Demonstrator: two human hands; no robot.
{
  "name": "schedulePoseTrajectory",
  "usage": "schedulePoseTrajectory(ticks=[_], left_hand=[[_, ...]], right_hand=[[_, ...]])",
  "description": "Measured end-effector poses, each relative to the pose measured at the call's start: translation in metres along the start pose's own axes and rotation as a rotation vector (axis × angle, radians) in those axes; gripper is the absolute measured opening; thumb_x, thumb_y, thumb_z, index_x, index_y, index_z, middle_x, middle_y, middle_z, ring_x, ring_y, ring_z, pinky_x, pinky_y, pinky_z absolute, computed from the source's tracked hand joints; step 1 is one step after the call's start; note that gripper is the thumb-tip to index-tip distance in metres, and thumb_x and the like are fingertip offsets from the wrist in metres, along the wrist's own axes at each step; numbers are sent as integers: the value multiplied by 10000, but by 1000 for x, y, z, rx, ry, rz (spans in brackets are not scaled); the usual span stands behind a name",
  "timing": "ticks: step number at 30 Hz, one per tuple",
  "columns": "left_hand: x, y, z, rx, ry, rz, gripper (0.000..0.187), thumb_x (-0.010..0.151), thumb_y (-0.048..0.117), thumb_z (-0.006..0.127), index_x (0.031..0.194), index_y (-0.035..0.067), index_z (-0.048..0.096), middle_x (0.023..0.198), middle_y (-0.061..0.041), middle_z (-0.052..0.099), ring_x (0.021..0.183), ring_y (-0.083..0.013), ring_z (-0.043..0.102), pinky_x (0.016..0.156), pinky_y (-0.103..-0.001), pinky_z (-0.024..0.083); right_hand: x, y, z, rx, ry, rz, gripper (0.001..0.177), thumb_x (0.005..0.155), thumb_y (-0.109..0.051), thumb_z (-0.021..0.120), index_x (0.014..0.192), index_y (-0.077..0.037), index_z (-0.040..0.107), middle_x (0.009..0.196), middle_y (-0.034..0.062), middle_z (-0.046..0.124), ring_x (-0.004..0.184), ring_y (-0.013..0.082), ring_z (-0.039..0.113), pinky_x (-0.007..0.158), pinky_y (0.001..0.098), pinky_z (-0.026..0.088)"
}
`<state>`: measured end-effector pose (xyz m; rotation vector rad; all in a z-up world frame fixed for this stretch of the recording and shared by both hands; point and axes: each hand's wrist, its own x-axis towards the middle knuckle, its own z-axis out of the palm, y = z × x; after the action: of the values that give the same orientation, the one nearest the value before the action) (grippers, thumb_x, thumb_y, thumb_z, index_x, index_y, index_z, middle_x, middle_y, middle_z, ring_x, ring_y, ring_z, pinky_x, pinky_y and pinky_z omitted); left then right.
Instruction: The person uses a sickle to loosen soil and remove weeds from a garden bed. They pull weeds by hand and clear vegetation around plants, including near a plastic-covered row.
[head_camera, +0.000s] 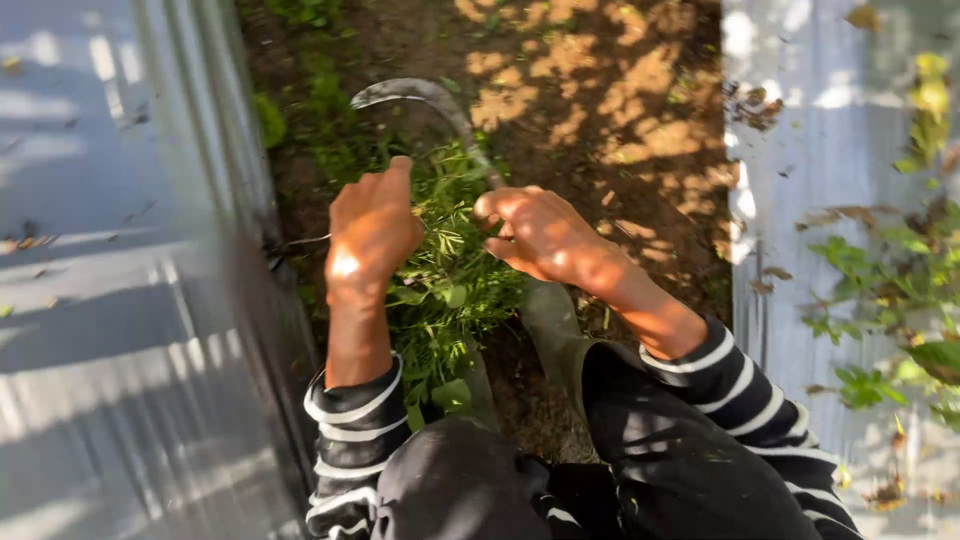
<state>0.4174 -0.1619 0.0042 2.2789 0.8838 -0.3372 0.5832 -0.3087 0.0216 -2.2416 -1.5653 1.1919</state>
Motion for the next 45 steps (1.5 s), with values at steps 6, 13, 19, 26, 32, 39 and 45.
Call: schedulePoseTrajectory(ticks=[6, 13, 19, 26, 32, 39, 45], left_hand=[[21, 27, 4, -27, -3, 103, 543, 897, 125, 694, 1404, -29, 574, 1125, -343, 692, 1058, -583, 656, 870, -702, 522], [30, 101, 15, 122, -39, 37, 577, 869, -79, 636, 1439, -55, 548, 1420, -370, 504, 701, -344, 732, 715, -523, 606], [23, 142, 21, 220, -135, 43, 537, 953, 8, 581, 1485, -12, 509, 1508, -334, 452, 705, -244, 738, 697, -449, 618], [-11, 202, 24, 273, -192, 34, 436, 1007, 98, 538, 1430, -5, 553, 1525, -307, 446, 913, -398, 761, 817, -530, 629], [29, 188, 92, 478, -199, 143, 513, 960, 227, 617, 1438, 51, 551, 1517, -244, 472, 1030, -458, 748, 877, -570, 625], [44, 234, 145, 606, -176, 353, 508, 932, 259, 639, 1412, 110, 568, 1409, -184, 576, 1024, -432, 753, 956, -573, 577], [63, 268, 191, 776, -156, 613, 367, 949, 189, 571, 1315, 181, 604, 1213, -81, 657, 992, -306, 768, 899, -424, 580]], right_hand=[[-4, 48, 12, -62, 246, -67, 295, 882, -266, 619, 800, -4, 727, 981, 216, 729, 866, 505, 676, 725, 570, 552], [-40, 76, -4, 296, 224, 168, 213, 874, -154, 792, 1074, -88, 759, 893, 72, 798, 732, 245, 765, 751, 368, 621], [-88, 141, 0, 534, 311, 116, 190, 946, -115, 730, 1105, -13, 747, 1020, 211, 770, 755, 287, 769, 803, 414, 614], [-123, 179, -2, 694, 337, 175, 142, 936, -114, 747, 1018, 2, 752, 904, 204, 772, 706, 229, 765, 744, 365, 629], [-198, 217, -12, 850, 632, 59, 205, 929, -64, 744, 1044, 99, 696, 884, 274, 757, 675, 295, 780, 577, 343, 621], [-275, 295, 33, 1314, 795, -23, 289, 938, -147, 754, 1178, -10, 670, 1051, 231, 757, 812, 224, 771, 706, 264, 609], [-351, 292, 40, 1418, 800, -339, 1002, 708, -640, 845, 1372, 62, 576, 1313, 342, 646, 957, 198, 702, 894, 390, 600]])
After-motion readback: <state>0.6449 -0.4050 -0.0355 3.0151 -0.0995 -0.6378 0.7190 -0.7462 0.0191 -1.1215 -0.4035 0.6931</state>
